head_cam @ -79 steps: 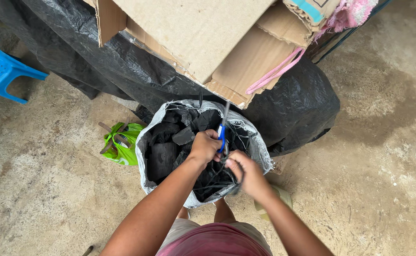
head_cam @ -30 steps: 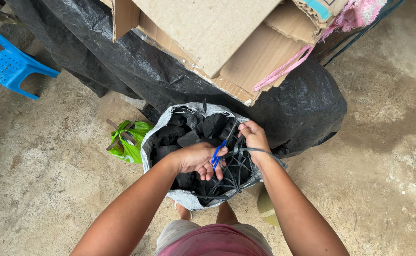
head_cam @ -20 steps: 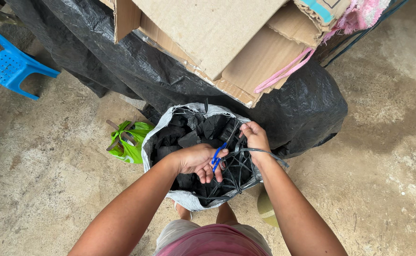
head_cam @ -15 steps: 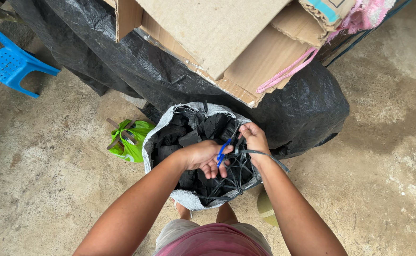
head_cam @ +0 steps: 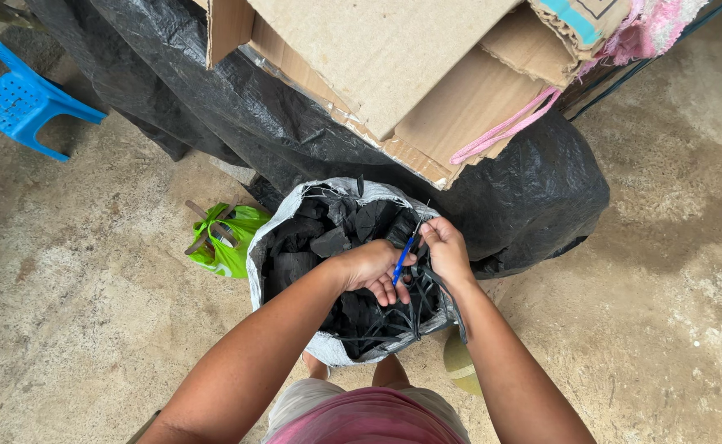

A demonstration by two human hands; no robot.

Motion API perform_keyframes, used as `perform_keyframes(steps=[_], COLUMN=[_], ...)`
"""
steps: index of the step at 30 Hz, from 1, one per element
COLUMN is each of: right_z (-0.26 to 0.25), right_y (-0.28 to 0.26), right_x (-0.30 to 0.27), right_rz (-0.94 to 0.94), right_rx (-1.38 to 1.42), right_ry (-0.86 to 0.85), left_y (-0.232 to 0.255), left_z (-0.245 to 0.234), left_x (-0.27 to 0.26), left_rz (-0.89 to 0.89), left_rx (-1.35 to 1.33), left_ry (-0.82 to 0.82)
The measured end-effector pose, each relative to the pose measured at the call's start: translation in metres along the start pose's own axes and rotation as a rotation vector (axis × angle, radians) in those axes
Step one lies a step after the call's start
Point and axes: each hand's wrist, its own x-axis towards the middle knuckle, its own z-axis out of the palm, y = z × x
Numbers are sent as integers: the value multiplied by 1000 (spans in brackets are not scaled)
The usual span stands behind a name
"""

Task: The person uses scissors to cut the plastic ties and opening of a large white bag filled with charcoal pieces.

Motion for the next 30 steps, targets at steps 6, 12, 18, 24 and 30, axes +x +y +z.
perform_keyframes(steps=[6, 12, 18, 24, 30], right_z=[-1, -5, -14, -5, 2], right_y=[-2, -11, -27, -48, -46], right_x=[-4, -10, 4, 27, 38], right_rz=[16, 45, -31, 64, 92], right_rx=[-117, -59, -285, -567, -692], right_ry=[-11, 41, 102, 74, -8], left_y=[-11, -5, 16, 25, 28], left_z=[-1, -2, -5, -3, 0], left_x=[4, 0, -9, -20, -31], left_rz=[13, 74, 159, 138, 99], left_rx=[20, 9, 111, 158, 158], left_ry=[27, 133, 477, 528, 537])
